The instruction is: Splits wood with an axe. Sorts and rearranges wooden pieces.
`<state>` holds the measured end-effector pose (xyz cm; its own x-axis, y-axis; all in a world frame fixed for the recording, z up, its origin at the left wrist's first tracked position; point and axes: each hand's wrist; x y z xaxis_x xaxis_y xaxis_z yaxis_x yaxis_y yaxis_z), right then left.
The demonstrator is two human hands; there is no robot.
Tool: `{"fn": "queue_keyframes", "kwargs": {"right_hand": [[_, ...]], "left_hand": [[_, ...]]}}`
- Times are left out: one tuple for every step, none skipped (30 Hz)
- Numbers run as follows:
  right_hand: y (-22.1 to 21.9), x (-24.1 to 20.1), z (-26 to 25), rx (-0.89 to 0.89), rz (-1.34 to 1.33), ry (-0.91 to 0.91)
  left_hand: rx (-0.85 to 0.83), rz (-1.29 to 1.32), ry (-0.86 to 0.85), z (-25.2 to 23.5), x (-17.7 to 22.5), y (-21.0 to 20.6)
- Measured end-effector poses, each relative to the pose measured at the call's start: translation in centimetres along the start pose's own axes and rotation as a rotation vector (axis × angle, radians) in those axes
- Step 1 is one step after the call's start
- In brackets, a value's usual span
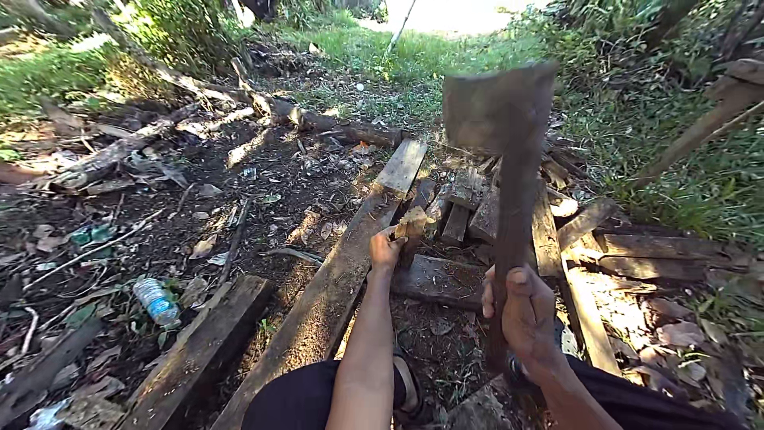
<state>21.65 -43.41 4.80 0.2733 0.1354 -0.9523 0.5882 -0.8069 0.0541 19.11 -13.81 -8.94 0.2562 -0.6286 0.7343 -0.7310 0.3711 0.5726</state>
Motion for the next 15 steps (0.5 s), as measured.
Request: {"fn": "queue_keyframes", "kwargs": {"right_hand": [[-0.1,-0.7,-0.5,0.005,-0.044,0.069],[-0.2,-1.5,-1.1,0.016,-0.082,0.133],[-0.4,-2.3,-1.6,0.031,-0.108,0.192],[-0.6,-2.9,-2.1,0.048,-0.128,0.241],[-0.7,-3.3,-2.4,0.061,-0.135,0.276],[-0.7,-3.3,-2.6,0.069,-0.13,0.292],[-0.8,-2.5,-2.5,0.072,-0.115,0.275],[-0.9,-0.9,-2.1,0.066,-0.086,0.214],[-1.0,1.5,-1.4,0.043,-0.025,0.091],[-1.0,4.4,-0.4,0.004,0.082,-0.093],[-0.8,7.4,0.5,-0.06,0.204,-0.312],[-0.6,10.0,1.0,-0.124,0.292,-0.51],[-0.6,11.8,1.1,-0.155,0.337,-0.615],[-0.8,12.7,1.1,-0.165,0.354,-0.646],[-1.1,12.8,1.0,-0.162,0.37,-0.633]], "left_hand": [[-0.001,0.0,0.0,0.0,0.1,0.1],[0.002,0.006,0.0,0.0,0.2,0.1],[0.009,0.012,-0.004,0.1,0.2,0.1],[0.015,0.017,-0.009,0.1,0.2,0.1],[0.019,0.023,-0.015,0.1,0.1,0.0],[0.023,0.031,-0.026,0.2,0.1,0.0],[0.027,0.034,-0.035,0.2,-0.1,0.0],[0.029,0.032,-0.041,0.3,-0.2,0.0],[0.026,0.029,-0.043,0.3,-0.2,0.1],[0.021,0.026,-0.044,0.4,-0.3,0.2],[0.009,0.016,-0.041,0.6,-0.4,0.2],[-0.009,0.002,-0.037,0.5,-0.2,0.1],[-0.027,-0.016,-0.038,0.3,0.0,0.1],[-0.05,-0.035,-0.038,-0.1,0.3,0.3],[-0.065,-0.049,-0.034,-0.4,0.6,0.5]]}}
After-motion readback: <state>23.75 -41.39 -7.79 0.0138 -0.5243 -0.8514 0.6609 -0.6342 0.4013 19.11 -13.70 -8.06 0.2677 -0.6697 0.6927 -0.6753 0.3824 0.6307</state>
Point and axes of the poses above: each hand's wrist, its own z-axis away from the middle knuckle, its own y-axis out of the back of the hand, x = y × z, and after that the axes turned 10 degrees about -y, right-handed
